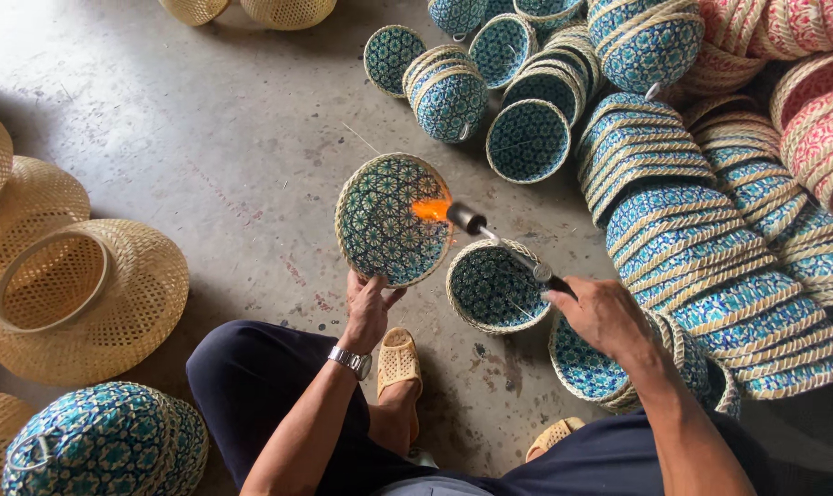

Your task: The person uses a handheld blowtorch to apply heat to the rim and surface of small woven baskets. They rotate each basket to treat different areas, then place it aside and pick up another one from a nearby pile.

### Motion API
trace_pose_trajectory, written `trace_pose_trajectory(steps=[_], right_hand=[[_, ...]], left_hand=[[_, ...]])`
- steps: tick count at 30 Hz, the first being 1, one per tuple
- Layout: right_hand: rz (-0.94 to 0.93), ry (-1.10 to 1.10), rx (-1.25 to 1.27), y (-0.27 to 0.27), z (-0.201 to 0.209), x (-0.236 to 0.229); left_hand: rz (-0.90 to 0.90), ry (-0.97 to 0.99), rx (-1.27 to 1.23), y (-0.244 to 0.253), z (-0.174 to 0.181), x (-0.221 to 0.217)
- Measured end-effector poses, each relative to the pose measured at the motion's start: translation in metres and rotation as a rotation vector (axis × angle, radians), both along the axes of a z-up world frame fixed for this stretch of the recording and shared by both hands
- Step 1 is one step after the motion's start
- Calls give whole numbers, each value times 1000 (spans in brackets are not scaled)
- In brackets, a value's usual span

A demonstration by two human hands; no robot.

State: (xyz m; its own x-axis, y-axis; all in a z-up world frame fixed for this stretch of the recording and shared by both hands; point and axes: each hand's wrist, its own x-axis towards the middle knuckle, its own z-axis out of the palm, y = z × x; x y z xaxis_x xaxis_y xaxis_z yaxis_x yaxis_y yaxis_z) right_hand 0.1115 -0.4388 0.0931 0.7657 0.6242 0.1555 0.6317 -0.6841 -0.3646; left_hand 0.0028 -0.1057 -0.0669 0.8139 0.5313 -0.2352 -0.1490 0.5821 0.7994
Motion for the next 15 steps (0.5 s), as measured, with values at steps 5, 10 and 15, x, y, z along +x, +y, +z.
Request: trace_pose_trajectory(steps=[5, 10, 15], right_hand=[[-25, 45, -55, 6, -17, 5], [59, 114, -31, 24, -34, -1], [-85, 246, -263, 15, -15, -3]], left_hand=[[-101, 21, 16, -10, 5, 1], [-203, -17, -12, -26, 9, 1], [-110, -4, -65, -24, 7, 11]])
